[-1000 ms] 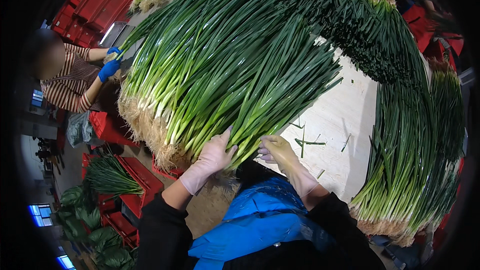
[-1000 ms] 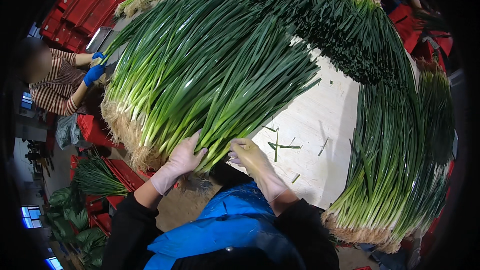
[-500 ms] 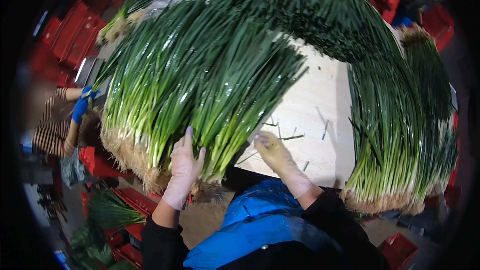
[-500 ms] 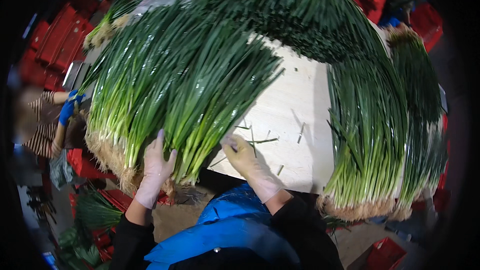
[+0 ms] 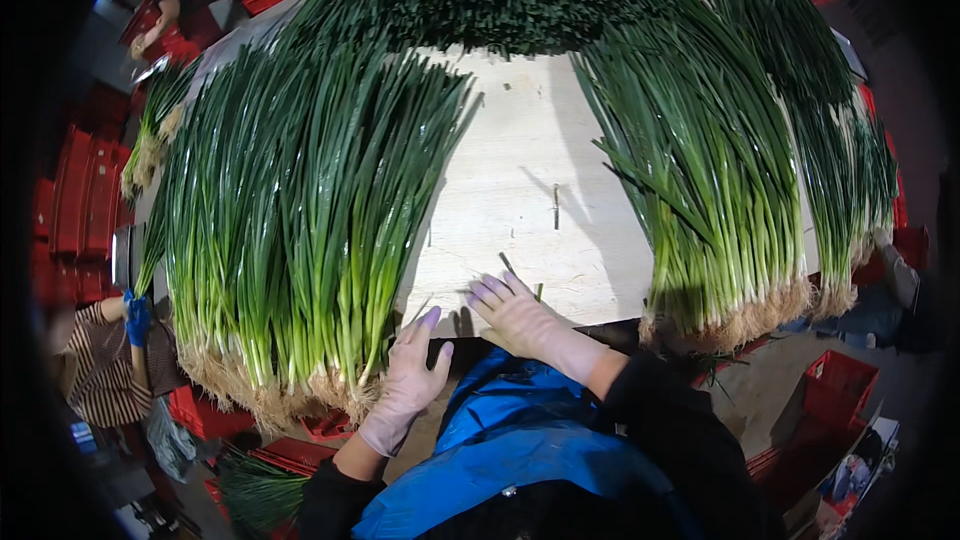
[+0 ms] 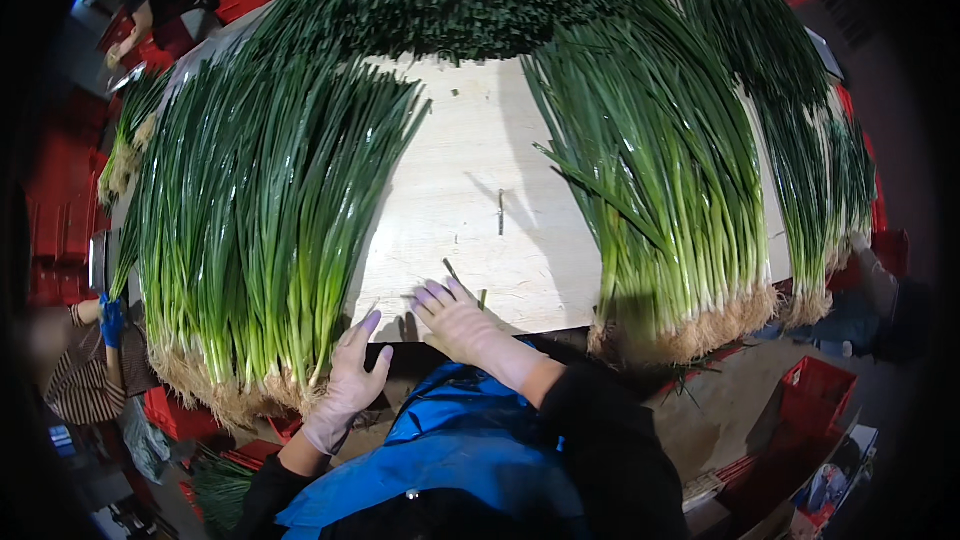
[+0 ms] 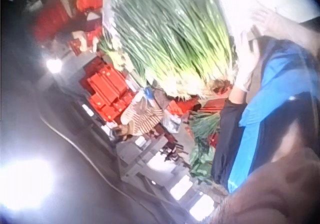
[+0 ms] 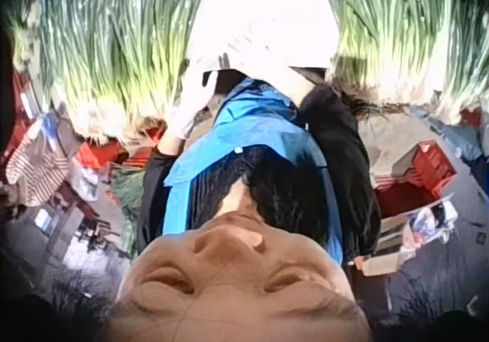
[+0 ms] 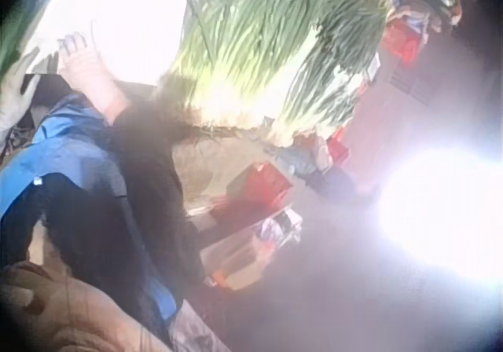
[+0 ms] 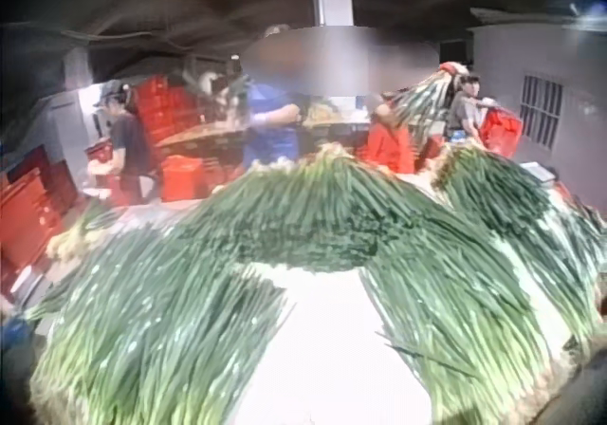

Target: The person sorts and bundles green onions on a large table. They pick up bunches, align the stems, and place them into red crates while other workers perform similar tasks in the background.

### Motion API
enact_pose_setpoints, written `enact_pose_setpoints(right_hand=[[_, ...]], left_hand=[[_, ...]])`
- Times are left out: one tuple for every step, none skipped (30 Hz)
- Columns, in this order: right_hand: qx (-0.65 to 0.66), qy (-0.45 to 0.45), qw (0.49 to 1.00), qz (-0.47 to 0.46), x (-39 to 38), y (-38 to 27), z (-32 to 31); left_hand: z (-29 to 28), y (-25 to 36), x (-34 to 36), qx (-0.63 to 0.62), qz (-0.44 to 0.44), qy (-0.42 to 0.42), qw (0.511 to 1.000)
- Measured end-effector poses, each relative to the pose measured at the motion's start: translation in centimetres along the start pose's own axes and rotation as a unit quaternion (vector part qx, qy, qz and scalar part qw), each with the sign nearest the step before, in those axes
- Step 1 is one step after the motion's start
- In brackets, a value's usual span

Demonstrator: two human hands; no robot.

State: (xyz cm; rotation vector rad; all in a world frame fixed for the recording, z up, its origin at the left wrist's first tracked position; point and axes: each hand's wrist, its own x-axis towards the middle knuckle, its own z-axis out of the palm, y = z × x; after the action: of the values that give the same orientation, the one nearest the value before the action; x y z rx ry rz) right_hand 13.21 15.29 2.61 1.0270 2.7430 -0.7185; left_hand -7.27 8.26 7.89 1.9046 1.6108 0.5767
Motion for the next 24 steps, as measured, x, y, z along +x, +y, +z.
enact_pose_setpoints(right_hand=[[0.034, -0.003, 0.999, 0.001, -2.1, 0.9, -0.2], [0.068, -0.005, 0.998, 0.0, -3.9, 1.9, -0.2], [0.054, 0.033, 0.997, 0.035, -4.9, 3.1, -0.2], [0.059, 0.072, 0.992, 0.084, -5.2, 4.6, -0.5], [0.065, 0.111, 0.983, 0.134, -5.1, 6.3, -1.0], [0.071, 0.157, 0.969, 0.175, -4.4, 8.2, -1.1], [0.078, 0.201, 0.953, 0.215, -3.7, 9.8, -1.2], [0.059, 0.208, 0.95, 0.226, -3.1, 10.8, -1.4], [0.04, 0.215, 0.946, 0.239, -2.4, 11.1, -1.7], [0.021, 0.223, 0.941, 0.252, -1.9, 10.9, -1.6], [0.023, 0.194, 0.963, 0.185, -1.4, 10.1, -0.9], [0.022, 0.163, 0.979, 0.12, -1.3, 8.8, -0.1], [0.02, 0.133, 0.989, 0.055, -1.5, 7.5, 0.9], [0.009, 0.143, 0.99, 0.001, -1.8, 6.2, 2.5], [-0.005, 0.155, 0.986, -0.053, -2.6, 5.1, 3.8], [-0.012, 0.162, 0.983, -0.083, -3.7, 4.6, 4.1], [-0.019, 0.172, 0.979, -0.108, -4.6, 4.3, 4.1], [-0.028, 0.19, 0.973, -0.125, -5.2, 4.3, 4.4], [-0.038, 0.209, 0.967, -0.14, -5.5, 4.3, 5.0], [-0.081, 0.242, 0.957, -0.141, -6.3, 4.6, 6.2], [-0.086, 0.225, 0.963, -0.119, -7.7, 4.6, 6.4], [-0.066, 0.171, 0.981, -0.056, -9.0, 4.5, 7.1], [-0.04, 0.115, 0.993, 0.004, -10.3, 4.4, 7.7], [-0.016, 0.124, 0.991, 0.044, -12.2, 4.1, 7.3]], left_hand=[[0.6, 0.2, -0.2, -0.004, -0.005, -0.005, 1.0], [1.3, 0.4, -0.7, -0.006, -0.013, -0.009, 1.0], [2.1, 0.5, -1.3, -0.008, -0.025, -0.011, 1.0], [3.1, 0.5, -2.0, -0.001, -0.026, -0.005, 1.0], [3.9, 1.1, -2.4, -0.003, -0.033, -0.008, 0.999], [4.8, 1.6, -3.0, -0.009, -0.037, 0.001, 0.999], [5.6, 2.2, -3.6, -0.015, -0.042, 0.012, 0.999], [6.4, 3.0, -3.9, -0.034, -0.06, 0.014, 0.998], [6.9, 3.7, -4.3, -0.037, -0.062, 0.017, 0.997], [7.4, 4.6, -4.8, -0.048, -0.071, 0.028, 0.996], [7.9, 5.3, -5.5, -0.059, -0.084, 0.038, 0.994], [8.4, 5.7, -6.3, -0.062, -0.093, 0.041, 0.993], [8.6, 5.8, -7.3, -0.051, -0.103, 0.034, 0.993], [9.0, 6.0, -8.2, -0.044, -0.113, 0.033, 0.992], [9.5, 6.1, -9.0, -0.037, -0.12, 0.033, 0.992], [9.9, 6.2, -9.7, -0.039, -0.099, 0.044, 0.993], [10.0, 6.5, -10.3, -0.041, -0.111, 0.04, 0.992], [10.0, 6.8, -10.6, -0.044, -0.113, 0.031, 0.992], [9.8, 7.1, -10.9, -0.046, -0.113, 0.02, 0.992], [9.8, 7.1, -10.7, -0.055, -0.122, -0.003, 0.991], [10.1, 6.8, -10.7, -0.076, -0.125, -0.005, 0.989], [10.4, 6.0, -10.4, -0.091, -0.107, -0.021, 0.99], [10.8, 5.2, -10.2, -0.108, -0.094, -0.036, 0.989], [11.1, 4.8, -10.1, -0.113, -0.092, -0.045, 0.988]])
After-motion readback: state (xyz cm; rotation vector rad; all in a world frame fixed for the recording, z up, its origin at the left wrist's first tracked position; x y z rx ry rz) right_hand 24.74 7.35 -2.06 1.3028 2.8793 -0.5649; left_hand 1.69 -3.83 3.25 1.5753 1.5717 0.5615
